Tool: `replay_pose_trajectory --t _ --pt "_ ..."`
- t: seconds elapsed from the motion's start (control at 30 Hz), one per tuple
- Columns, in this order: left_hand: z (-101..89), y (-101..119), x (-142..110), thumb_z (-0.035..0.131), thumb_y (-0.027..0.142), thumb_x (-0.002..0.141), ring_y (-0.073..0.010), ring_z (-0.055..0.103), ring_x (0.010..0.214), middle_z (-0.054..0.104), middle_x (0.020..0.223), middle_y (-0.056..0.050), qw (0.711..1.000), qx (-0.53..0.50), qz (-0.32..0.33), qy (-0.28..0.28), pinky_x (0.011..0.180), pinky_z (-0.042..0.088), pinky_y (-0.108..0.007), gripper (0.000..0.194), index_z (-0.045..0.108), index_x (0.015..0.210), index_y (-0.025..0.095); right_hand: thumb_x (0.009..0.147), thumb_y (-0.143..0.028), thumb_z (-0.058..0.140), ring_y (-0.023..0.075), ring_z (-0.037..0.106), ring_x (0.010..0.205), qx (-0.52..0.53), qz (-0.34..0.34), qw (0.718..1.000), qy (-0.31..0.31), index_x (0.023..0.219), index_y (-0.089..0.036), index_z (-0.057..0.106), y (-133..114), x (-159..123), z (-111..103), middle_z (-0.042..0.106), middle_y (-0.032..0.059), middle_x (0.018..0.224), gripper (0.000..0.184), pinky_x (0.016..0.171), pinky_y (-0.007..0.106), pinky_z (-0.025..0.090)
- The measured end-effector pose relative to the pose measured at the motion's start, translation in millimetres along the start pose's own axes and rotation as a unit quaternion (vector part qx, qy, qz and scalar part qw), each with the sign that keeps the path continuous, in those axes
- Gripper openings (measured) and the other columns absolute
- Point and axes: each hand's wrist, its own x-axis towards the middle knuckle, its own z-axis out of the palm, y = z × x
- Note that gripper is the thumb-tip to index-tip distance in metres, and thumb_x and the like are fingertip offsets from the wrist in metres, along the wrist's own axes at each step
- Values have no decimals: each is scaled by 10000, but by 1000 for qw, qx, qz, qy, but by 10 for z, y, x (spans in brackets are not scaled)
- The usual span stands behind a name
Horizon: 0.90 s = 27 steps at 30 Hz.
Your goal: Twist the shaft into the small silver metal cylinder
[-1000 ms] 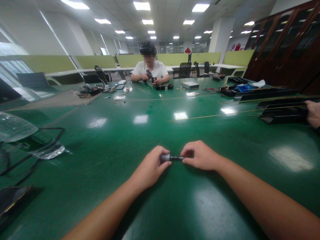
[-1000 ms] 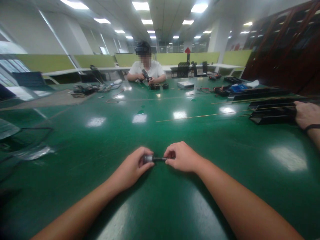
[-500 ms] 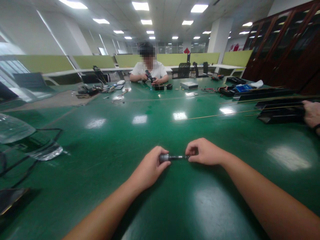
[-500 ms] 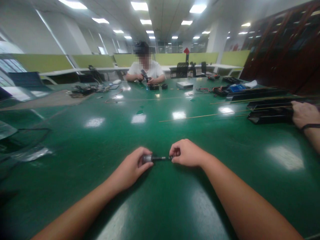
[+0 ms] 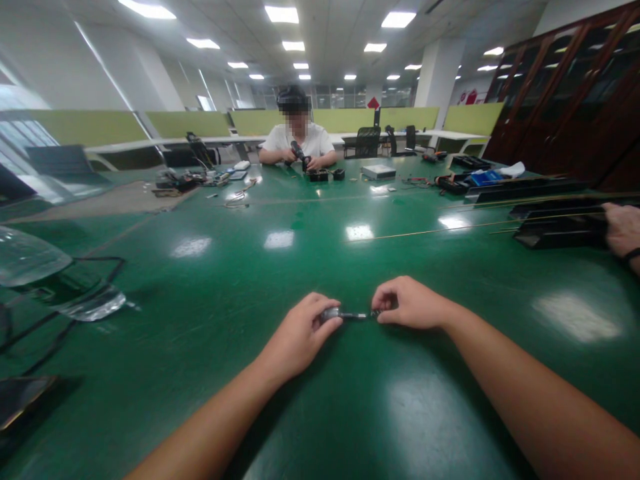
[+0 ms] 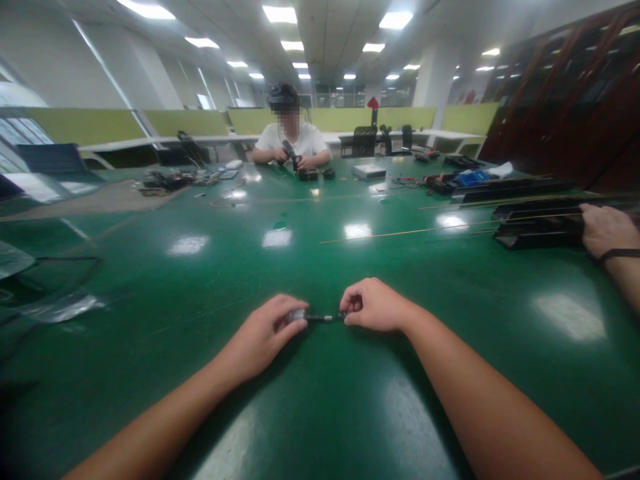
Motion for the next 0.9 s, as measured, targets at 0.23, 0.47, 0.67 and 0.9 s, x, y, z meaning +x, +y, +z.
replay_pose_trajectory --t 0.23,0.47,0.67,0.9 --pt "0 7 9 581 306 897 -201 599 912 639 1004 -54 1000 11 -1 6 838 477 -325 240 663 1096 200 678 -187 701 123 588 634 4 -9 1000 3 823 -162 733 7 4 17 676 5 715 151 600 229 446" --pt "17 -11 12 580 303 899 -198 596 917 638 1011 -55 1000 15 1 8 845 469 -326 245 660 1106 197 721 -213 708 125 597 668 4 -27 1000 9 856 -163 741 -23 22 82 691 15 756 148 642 238 461" --pt "6 5 21 637 270 848 -207 596 919 644 996 -50 999 21 20 -21 828 464 -320 229 672 1066 212 772 -206 695 137 613 728 -22 -97 992 79 894 -188 753 -156 137 392 712 33 826 136 684 246 453" --pt "17 18 15 666 238 813 -210 604 914 671 1001 -47 1000 18 8 -10 837 460 -328 243 670 1055 218 780 -200 696 155 612 773 -58 -135 983 107 876 -200 751 -229 185 525 716 36 838 110 714 260 444"
